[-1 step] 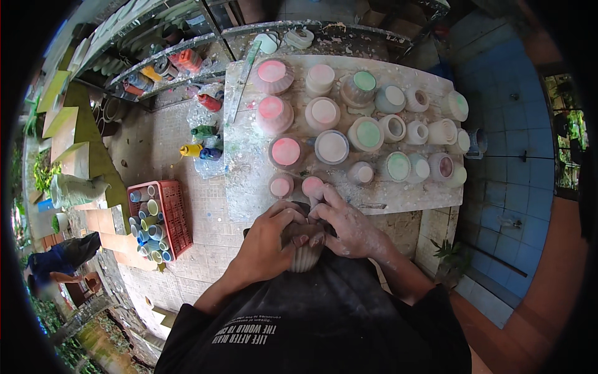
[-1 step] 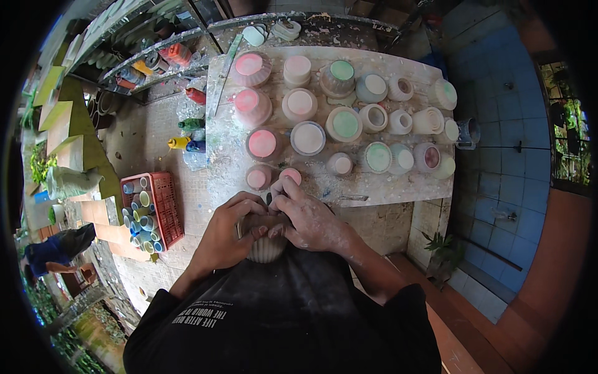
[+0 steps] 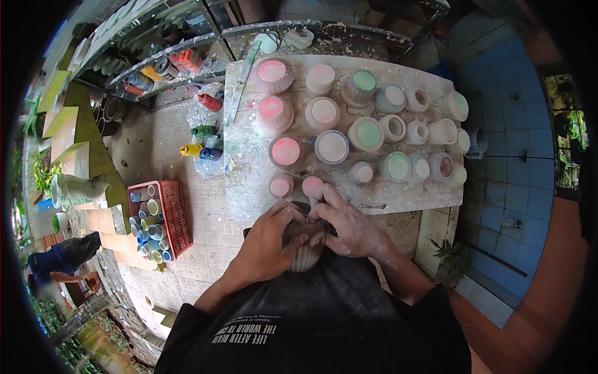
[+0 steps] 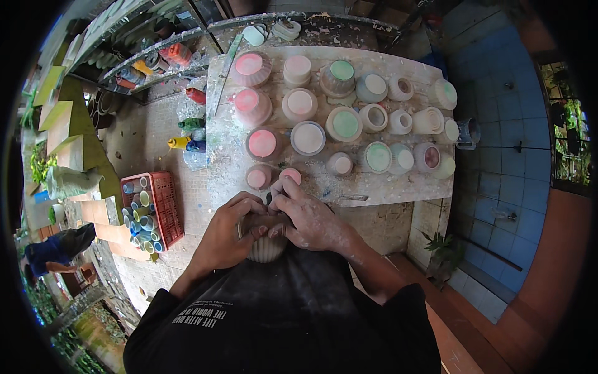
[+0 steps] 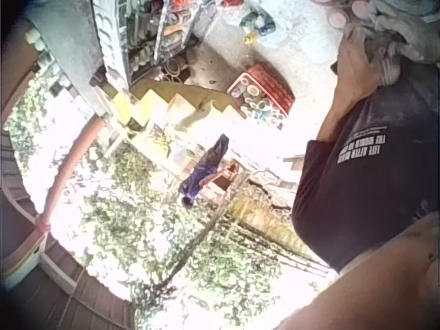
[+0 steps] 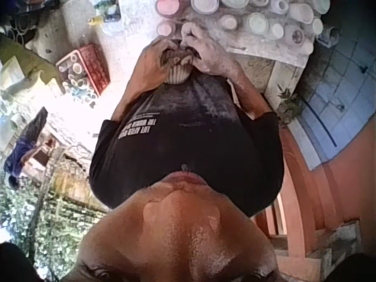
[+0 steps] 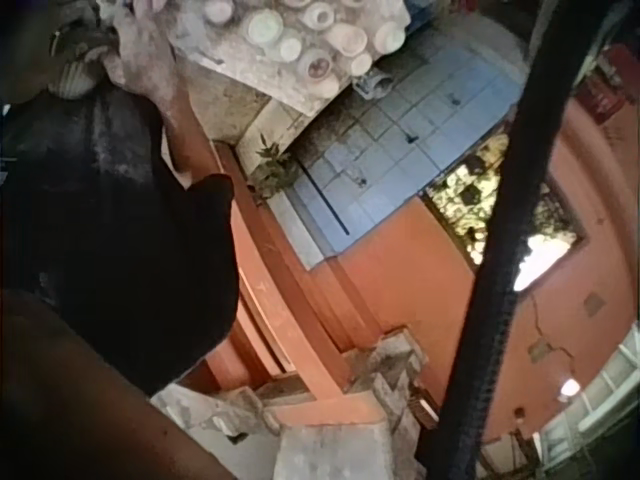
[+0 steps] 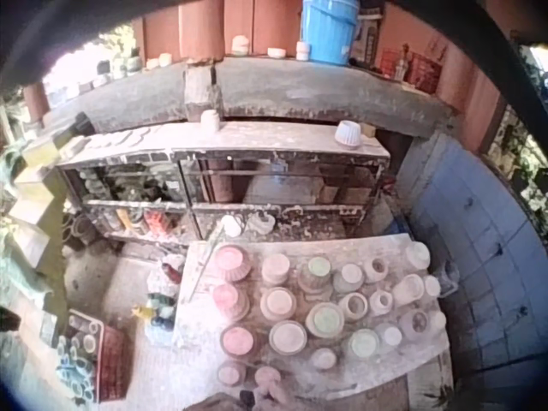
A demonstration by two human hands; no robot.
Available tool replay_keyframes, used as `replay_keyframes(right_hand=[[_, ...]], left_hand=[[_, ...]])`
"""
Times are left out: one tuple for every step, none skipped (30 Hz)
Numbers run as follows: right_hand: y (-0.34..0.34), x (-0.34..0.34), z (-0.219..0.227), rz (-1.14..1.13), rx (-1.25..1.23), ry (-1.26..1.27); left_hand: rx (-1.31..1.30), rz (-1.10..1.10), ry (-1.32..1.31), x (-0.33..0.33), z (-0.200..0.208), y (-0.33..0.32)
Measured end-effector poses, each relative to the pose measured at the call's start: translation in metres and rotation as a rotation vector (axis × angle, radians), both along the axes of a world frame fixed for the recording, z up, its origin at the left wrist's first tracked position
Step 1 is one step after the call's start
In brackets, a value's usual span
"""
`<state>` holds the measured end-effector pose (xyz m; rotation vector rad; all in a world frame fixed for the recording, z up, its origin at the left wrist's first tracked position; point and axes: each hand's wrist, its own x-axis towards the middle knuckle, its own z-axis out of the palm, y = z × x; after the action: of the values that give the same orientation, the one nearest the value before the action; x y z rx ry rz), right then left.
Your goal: Smoothing and cleaning ceramic pieces after molding in a workshop.
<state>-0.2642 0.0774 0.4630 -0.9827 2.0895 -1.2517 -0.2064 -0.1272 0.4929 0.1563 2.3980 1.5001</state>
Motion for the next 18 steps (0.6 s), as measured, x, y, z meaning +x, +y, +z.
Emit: replay_keyframes(right_hand=[[0.001,-0.001,-0.001,0.000,0.000,0.000],[0.002,-0.003,-0.002,0.021,-0.011,0.003],[0.003,-0.005,-0.003,0.043,-0.022,0.005],[0.004,-0.006,-0.004,0.041,-0.023,0.007],[0.006,-0.007,-0.004,0.061,-0.031,-0.017],[0.007,-0.008,-0.004,0.080,-0.039,-0.040],[0.007,-0.010,-0.005,0.080,-0.041,-0.037],[0.008,-0.012,-0.005,0.088,-0.042,-0.029],[0.009,-0.015,-0.005,0.097,-0.043,-0.022],[0.010,-0.016,-0.007,0.096,-0.044,-0.018],[0.011,-0.018,-0.012,0.108,-0.064,0.000],[0.011,-0.019,-0.015,0.121,-0.084,0.019],[0.011,-0.020,-0.016,0.122,-0.085,0.022],[0.011,-0.019,-0.016,0.130,-0.093,0.007],[0.012,-0.019,-0.016,0.139,-0.102,-0.008],[0.014,-0.019,-0.018,0.138,-0.101,-0.006],[0.015,-0.020,-0.022,0.102,-0.122,-0.019],[0.016,-0.020,-0.026,0.067,-0.142,-0.033]], left_hand=[[-0.012,-0.007,-0.007,0.000,-0.001,0.001],[-0.025,-0.015,-0.013,-0.001,-0.001,0.001],[-0.026,-0.016,-0.012,-0.003,-0.001,0.002],[-0.022,-0.033,-0.022,-0.004,0.001,0.003],[-0.018,-0.049,-0.032,-0.005,0.002,0.003],[-0.020,-0.049,-0.029,-0.006,0.002,0.003],[-0.034,-0.082,-0.006,-0.007,0.001,0.002],[-0.047,-0.118,0.018,-0.007,0.001,0.002],[-0.047,-0.120,0.022,-0.008,0.000,0.003],[-0.040,-0.122,0.018,-0.008,-0.001,0.003],[-0.032,-0.122,0.014,-0.009,-0.003,0.002],[-0.034,-0.121,0.017,-0.008,-0.004,0.001],[-0.036,-0.128,0.041,-0.007,-0.005,0.000],[-0.037,-0.137,0.064,-0.007,-0.004,0.000],[-0.037,-0.138,0.067,-0.008,-0.004,-0.001],[-0.007,-0.129,0.060,-0.009,-0.003,-0.003],[0.018,-0.117,0.053,-0.009,-0.002,-0.006],[0.014,-0.114,0.055,-0.008,-0.002,-0.007]])
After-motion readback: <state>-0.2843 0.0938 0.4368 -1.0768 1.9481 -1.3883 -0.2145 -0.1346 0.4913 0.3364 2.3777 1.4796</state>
